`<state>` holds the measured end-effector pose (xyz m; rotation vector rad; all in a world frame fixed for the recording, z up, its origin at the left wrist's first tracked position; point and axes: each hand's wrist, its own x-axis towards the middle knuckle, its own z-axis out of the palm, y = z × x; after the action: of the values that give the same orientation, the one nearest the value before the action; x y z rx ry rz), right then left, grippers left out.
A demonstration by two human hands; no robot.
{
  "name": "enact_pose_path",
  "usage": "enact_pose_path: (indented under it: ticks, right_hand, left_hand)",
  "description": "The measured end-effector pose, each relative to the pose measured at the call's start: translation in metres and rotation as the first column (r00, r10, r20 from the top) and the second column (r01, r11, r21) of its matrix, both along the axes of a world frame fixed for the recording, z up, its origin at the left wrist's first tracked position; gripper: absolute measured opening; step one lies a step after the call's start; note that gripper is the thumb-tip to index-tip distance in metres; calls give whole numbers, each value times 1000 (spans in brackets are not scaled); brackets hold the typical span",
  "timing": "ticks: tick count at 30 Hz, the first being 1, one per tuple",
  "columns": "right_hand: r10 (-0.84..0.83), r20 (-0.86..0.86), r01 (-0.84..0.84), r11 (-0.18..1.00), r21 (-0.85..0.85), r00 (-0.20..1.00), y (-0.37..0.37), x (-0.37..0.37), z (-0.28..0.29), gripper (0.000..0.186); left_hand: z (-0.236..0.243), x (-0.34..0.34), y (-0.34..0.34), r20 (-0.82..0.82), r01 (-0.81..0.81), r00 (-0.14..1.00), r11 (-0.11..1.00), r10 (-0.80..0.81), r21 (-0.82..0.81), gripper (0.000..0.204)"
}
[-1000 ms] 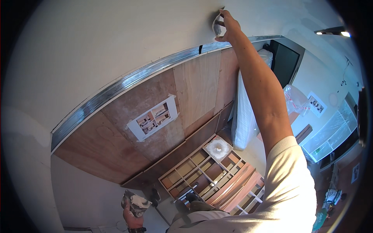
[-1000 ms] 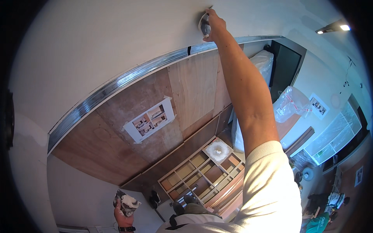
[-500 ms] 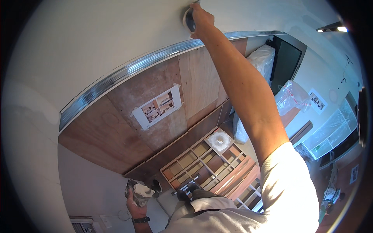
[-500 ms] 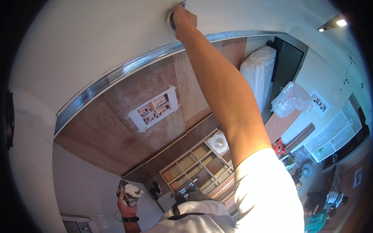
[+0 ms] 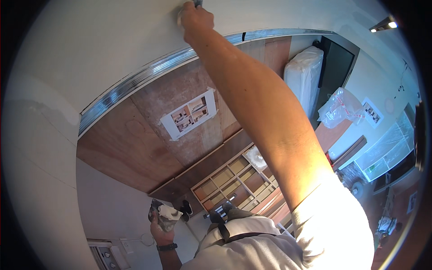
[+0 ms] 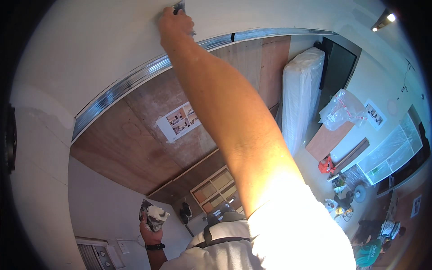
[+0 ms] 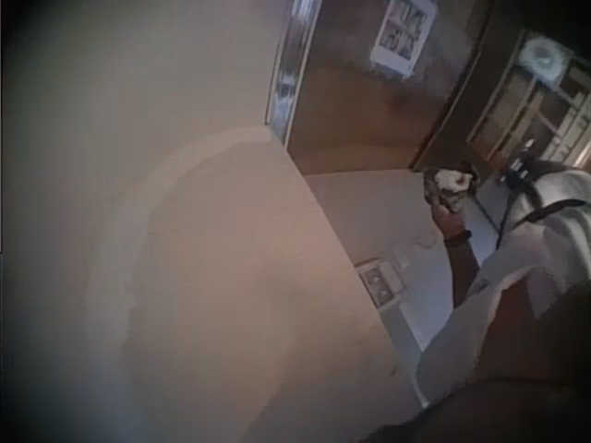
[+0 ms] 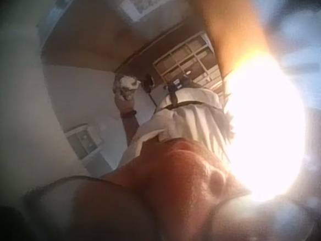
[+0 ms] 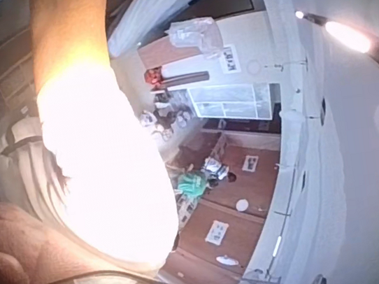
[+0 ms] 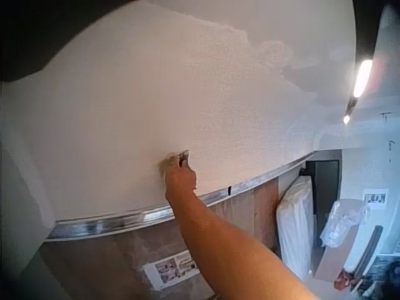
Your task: The person applies plaster to a joint between a wall and ceiling using putty knives, smoothing the compound along the corner surface.
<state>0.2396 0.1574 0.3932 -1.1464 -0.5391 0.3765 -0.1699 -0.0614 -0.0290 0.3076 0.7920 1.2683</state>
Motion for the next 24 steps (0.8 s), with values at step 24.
enact_pose_path:
  ticks: [24]
  right_hand:
    - [11, -116, -20, 997, -71, 993, -58, 351, -32, 56]
  left_hand:
    - [-7, 11, 11, -121, 0, 993, 999, -5, -40, 37]
